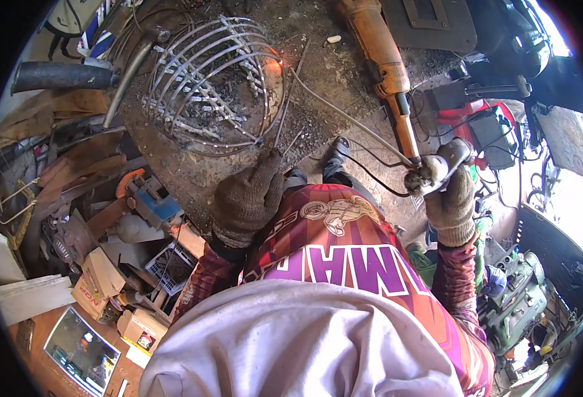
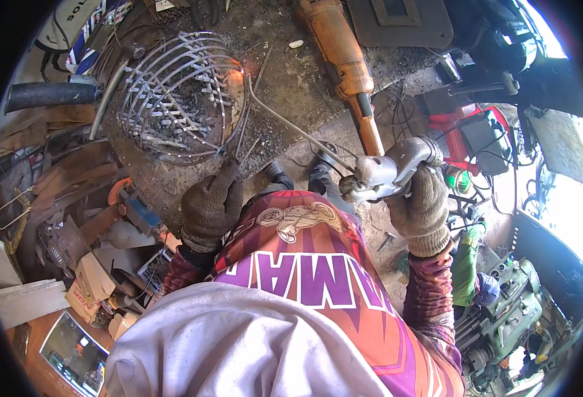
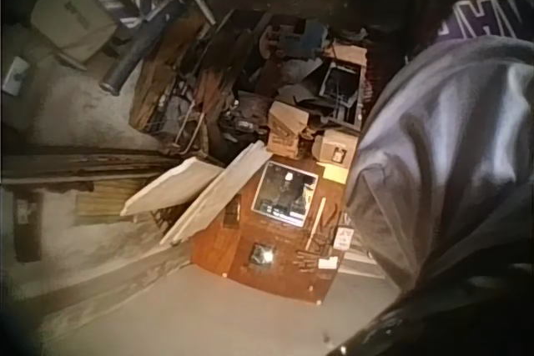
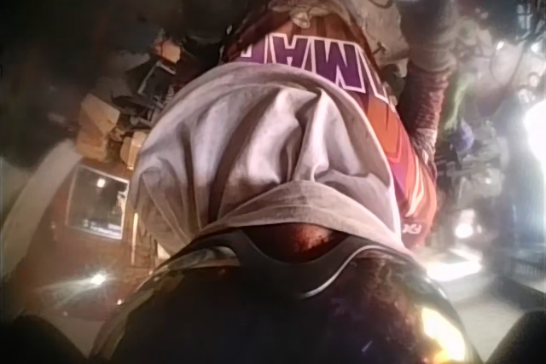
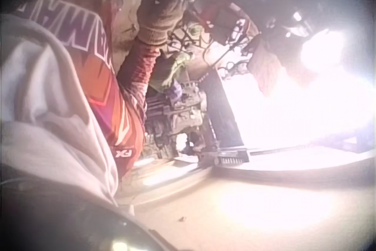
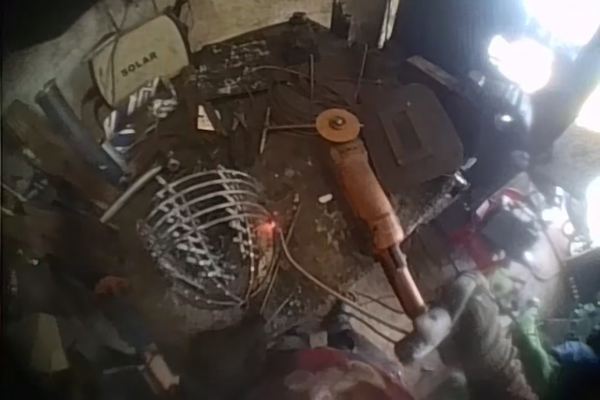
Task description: The person shapes a curved metal cage by hammering a metal bar against it and using an angle grinder to smooth parts of the structure. The person then welds the metal bars together with a welding torch, and finishes by smoothing the welded joints with the angle grinder.
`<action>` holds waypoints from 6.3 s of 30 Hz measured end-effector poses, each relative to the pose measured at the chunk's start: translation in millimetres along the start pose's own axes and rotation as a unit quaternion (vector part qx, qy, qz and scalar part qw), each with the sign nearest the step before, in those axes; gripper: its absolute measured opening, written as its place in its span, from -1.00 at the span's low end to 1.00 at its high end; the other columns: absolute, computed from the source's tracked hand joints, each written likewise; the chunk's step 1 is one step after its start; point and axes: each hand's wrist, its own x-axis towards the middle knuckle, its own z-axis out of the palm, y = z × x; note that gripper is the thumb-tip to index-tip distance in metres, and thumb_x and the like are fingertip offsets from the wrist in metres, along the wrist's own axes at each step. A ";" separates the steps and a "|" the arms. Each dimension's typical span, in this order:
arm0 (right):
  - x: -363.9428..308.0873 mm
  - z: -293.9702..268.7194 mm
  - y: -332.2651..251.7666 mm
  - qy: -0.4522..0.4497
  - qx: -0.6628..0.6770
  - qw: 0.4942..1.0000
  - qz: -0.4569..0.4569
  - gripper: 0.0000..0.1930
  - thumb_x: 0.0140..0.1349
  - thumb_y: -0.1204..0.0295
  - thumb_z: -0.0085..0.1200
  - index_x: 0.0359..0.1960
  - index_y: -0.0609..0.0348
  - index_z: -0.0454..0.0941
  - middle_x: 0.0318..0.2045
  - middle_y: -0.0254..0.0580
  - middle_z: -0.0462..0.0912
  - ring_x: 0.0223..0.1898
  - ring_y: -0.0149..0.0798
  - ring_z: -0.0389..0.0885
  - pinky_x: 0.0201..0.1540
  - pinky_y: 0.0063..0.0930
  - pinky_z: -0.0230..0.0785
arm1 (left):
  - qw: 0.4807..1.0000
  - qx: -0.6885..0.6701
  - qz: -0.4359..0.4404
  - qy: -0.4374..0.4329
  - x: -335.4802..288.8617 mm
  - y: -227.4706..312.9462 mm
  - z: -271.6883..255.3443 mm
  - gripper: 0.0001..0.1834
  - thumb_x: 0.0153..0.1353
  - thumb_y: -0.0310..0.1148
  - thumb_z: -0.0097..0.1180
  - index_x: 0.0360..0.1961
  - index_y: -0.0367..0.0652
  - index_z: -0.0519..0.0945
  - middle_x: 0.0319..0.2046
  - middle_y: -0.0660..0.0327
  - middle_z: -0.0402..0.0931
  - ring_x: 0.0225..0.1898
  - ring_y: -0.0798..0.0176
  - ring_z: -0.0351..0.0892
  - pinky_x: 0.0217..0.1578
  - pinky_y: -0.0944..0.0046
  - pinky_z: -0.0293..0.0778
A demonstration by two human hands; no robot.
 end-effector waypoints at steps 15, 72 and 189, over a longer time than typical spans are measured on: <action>-12.9 -26.2 -32.3 0.118 0.034 0.991 0.058 -0.49 0.32 0.35 0.25 0.19 0.37 0.38 -0.15 -0.04 0.66 -0.19 -0.17 0.67 -0.06 -0.29 0.52 | 0.996 0.092 -0.003 -0.006 -7.2 -4.5 6.2 -0.60 0.29 -0.25 0.22 0.13 -0.11 0.67 -0.59 0.05 0.53 -0.65 -0.02 0.53 -0.62 0.01 0.43; 256.7 -184.8 393.9 0.278 -0.333 0.894 -0.115 -0.14 0.46 -0.07 -0.13 0.49 0.39 -0.10 0.34 0.28 0.34 0.31 0.14 0.43 0.28 -0.12 0.37 | 0.948 0.135 -0.249 0.146 43.1 140.1 64.7 -0.61 0.35 -0.25 0.15 0.17 -0.10 0.60 -0.05 -0.11 0.66 -0.02 -0.17 0.66 -0.02 -0.01 0.56; 197.6 -51.2 -64.6 -0.038 0.257 0.965 0.041 -0.57 0.47 0.18 0.06 0.14 0.31 0.56 -0.26 -0.25 0.66 -0.24 -0.43 0.62 -0.14 -0.47 0.51 | 0.990 0.072 0.029 0.121 -8.9 7.7 5.9 -0.74 0.26 -0.27 0.27 -0.08 -0.12 0.68 -0.54 0.10 0.55 -0.52 0.00 0.59 -0.49 0.00 0.49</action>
